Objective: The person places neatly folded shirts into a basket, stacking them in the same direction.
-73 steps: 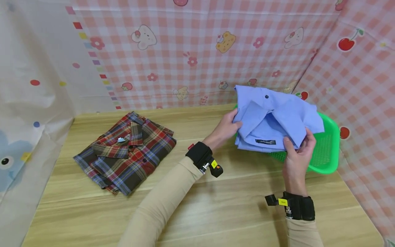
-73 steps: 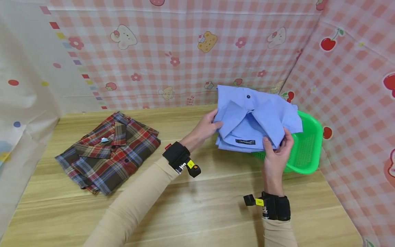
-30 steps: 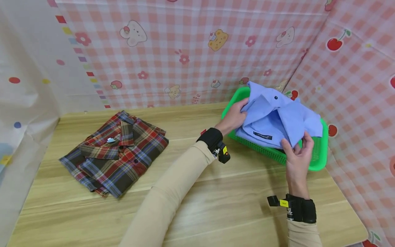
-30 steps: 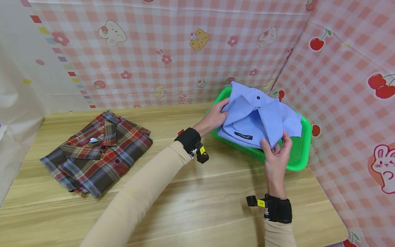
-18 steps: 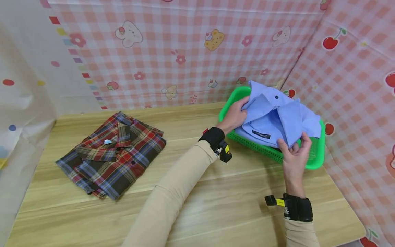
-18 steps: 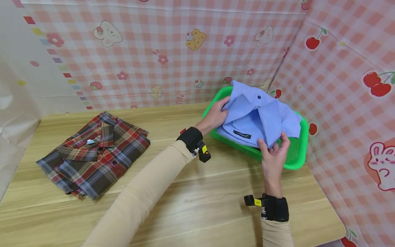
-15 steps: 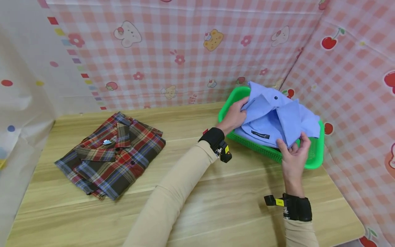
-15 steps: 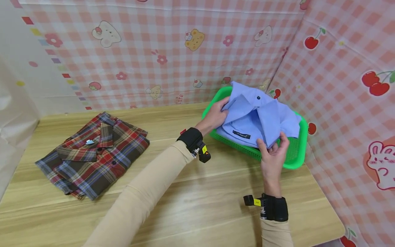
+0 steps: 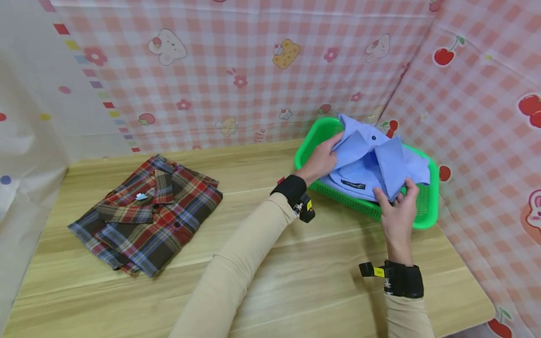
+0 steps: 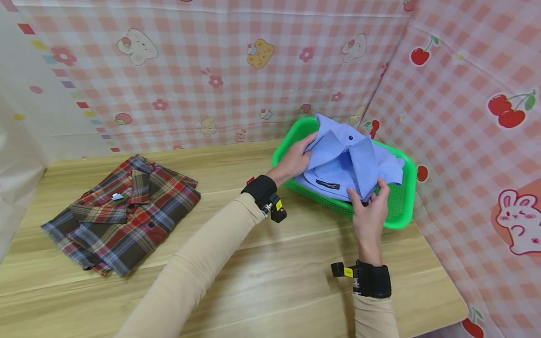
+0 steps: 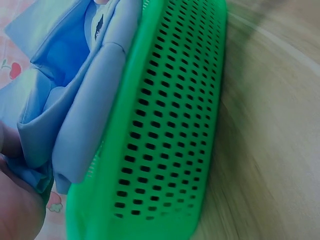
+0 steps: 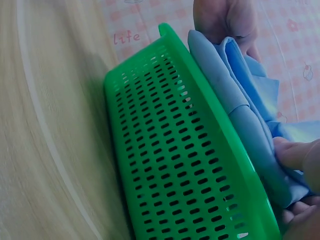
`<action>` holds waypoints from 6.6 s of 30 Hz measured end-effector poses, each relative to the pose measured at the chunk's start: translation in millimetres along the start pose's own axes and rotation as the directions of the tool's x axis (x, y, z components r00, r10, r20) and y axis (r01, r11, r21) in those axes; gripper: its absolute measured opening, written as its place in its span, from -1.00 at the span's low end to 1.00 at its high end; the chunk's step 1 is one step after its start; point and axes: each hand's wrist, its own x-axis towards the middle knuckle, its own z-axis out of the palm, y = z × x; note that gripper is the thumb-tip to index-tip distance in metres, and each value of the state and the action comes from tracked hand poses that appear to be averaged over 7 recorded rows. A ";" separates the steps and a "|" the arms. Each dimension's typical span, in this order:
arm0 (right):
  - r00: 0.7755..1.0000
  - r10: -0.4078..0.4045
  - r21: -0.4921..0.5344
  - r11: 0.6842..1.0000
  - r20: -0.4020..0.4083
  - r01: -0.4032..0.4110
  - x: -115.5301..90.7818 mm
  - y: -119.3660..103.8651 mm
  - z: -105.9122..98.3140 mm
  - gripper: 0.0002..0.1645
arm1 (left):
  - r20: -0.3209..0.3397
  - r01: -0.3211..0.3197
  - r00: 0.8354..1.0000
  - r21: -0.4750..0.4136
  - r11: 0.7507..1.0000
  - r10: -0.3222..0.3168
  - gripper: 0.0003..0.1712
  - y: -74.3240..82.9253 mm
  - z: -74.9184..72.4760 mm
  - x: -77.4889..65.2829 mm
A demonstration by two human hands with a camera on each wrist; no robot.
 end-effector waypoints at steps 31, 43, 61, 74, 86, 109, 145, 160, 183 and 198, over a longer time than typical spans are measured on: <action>0.999 -0.054 -0.540 0.840 -0.008 0.041 -5.0 12.1 -8.1 -0.32 | -0.137 0.154 0.984 0.311 0.938 -0.117 -0.46 -21.1 0.2 -27.4; 0.989 -0.131 -0.491 0.868 -0.076 0.077 -14.2 14.9 -4.7 -0.38 | -0.119 0.072 0.992 0.276 0.958 -0.041 -0.52 -20.2 -3.5 -51.4; 0.975 -0.219 -0.446 0.875 -0.021 0.187 -27.9 12.9 5.4 -0.44 | -0.090 0.005 0.996 0.201 0.979 0.013 -0.53 -19.8 -5.7 -90.5; 0.946 -0.324 -0.398 0.866 0.013 0.302 -41.3 15.5 17.2 -0.51 | -0.086 0.022 0.996 0.153 0.988 -0.009 -0.58 -36.5 -5.9 -131.0; 0.904 -0.416 -0.314 0.849 0.097 0.425 -47.7 14.6 31.3 -0.49 | -0.088 -0.024 0.996 0.125 0.992 0.035 -0.61 -39.5 -8.7 -160.6; 0.860 -0.479 -0.226 0.831 0.173 0.509 -71.2 6.2 65.7 -0.50 | -0.131 0.008 0.991 0.018 1.000 -0.005 -0.60 -53.4 -31.9 -223.0; 0.782 -0.529 -0.088 0.807 0.330 0.583 -73.1 -7.0 101.2 -0.44 | -0.373 0.142 0.915 -0.057 0.988 -0.153 -0.62 -82.9 -73.3 -278.6; 0.760 -0.468 -0.066 0.832 0.451 0.551 -69.6 -14.8 114.1 -0.42 | -0.436 0.202 0.873 -0.082 0.976 -0.218 -0.64 -89.6 -80.5 -294.3; 0.743 -0.406 -0.070 0.854 0.532 0.516 -66.0 -12.6 134.5 -0.40 | -0.522 0.195 0.825 -0.096 0.976 -0.217 -0.65 -100.3 -91.4 -317.4; 0.730 -0.405 -0.059 0.853 0.550 0.518 -69.5 -16.7 149.6 -0.41 | -0.567 0.206 0.795 -0.082 0.975 -0.216 -0.66 -105.8 -96.1 -330.5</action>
